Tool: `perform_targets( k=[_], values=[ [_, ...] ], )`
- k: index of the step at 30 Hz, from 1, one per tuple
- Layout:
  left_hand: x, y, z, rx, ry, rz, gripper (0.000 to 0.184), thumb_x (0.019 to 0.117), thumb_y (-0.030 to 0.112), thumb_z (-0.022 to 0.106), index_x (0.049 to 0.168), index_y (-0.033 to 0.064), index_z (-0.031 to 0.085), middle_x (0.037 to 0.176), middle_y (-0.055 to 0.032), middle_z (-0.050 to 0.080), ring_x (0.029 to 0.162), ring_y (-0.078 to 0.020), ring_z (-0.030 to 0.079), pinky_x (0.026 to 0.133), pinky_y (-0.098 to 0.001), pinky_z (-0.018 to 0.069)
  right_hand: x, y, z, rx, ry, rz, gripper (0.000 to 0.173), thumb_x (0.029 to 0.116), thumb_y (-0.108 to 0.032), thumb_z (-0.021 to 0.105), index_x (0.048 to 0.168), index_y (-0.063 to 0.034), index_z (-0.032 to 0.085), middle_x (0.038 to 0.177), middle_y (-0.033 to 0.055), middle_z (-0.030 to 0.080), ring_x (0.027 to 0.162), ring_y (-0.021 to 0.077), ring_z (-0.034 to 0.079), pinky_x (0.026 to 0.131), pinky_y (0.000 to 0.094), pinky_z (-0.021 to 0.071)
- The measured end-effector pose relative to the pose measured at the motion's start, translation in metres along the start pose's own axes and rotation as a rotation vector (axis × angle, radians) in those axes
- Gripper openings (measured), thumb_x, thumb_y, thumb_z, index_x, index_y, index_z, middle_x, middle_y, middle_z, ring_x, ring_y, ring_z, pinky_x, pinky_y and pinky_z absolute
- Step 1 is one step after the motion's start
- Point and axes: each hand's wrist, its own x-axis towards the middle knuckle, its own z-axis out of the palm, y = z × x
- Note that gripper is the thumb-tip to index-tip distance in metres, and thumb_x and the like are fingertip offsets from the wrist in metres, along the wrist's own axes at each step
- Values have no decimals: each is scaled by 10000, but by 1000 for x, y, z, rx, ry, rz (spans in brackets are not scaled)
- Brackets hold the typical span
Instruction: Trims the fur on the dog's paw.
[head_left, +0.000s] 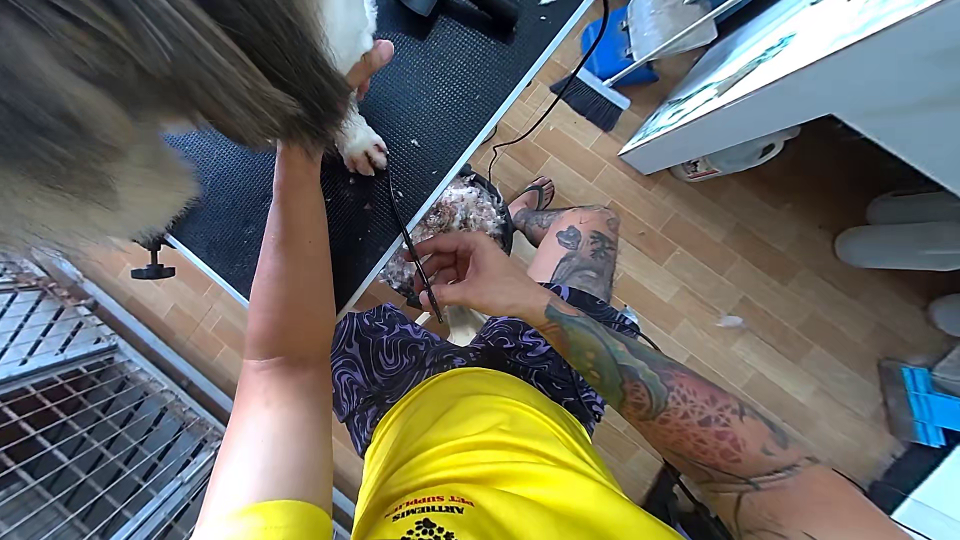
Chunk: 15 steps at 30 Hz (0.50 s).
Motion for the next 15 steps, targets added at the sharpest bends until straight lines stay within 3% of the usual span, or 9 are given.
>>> perform_targets(
  k=[4, 10, 13, 15],
  values=[
    [5, -23, -11, -50, -59, 89, 147, 890, 160, 790, 899, 166, 643, 720, 115, 640, 640, 4, 586, 653, -178, 517, -1, 2, 1, 10, 2, -44, 504, 805, -91, 810, 1287, -57, 667, 928, 100, 763, 699, 213, 740, 647, 345, 657],
    [-5, 9, 7, -6, 26, -15, 191, 886, -29, 704, 852, 122, 592, 641, 110, 580, 542, 34, 526, 561, -120, 488, 0, 2, 1, 18, 7, -16, 491, 813, -19, 786, 1286, -49, 663, 935, 112, 760, 691, 222, 740, 645, 358, 660],
    [1, -19, -8, -58, -37, 74, 173, 871, 156, 812, 929, 150, 648, 735, 112, 648, 642, 5, 580, 653, -170, 512, -2, 3, 0, 21, 4, -47, 493, 814, -49, 786, 1290, -38, 656, 928, 110, 761, 698, 215, 739, 647, 345, 656],
    [4, -26, -12, -68, -62, 99, 197, 868, 200, 821, 940, 163, 642, 748, 118, 649, 651, 4, 584, 655, -171, 513, -1, 1, 0, 17, -10, -53, 493, 821, -82, 791, 1294, -43, 657, 937, 103, 759, 699, 213, 735, 648, 344, 655]
  ],
)
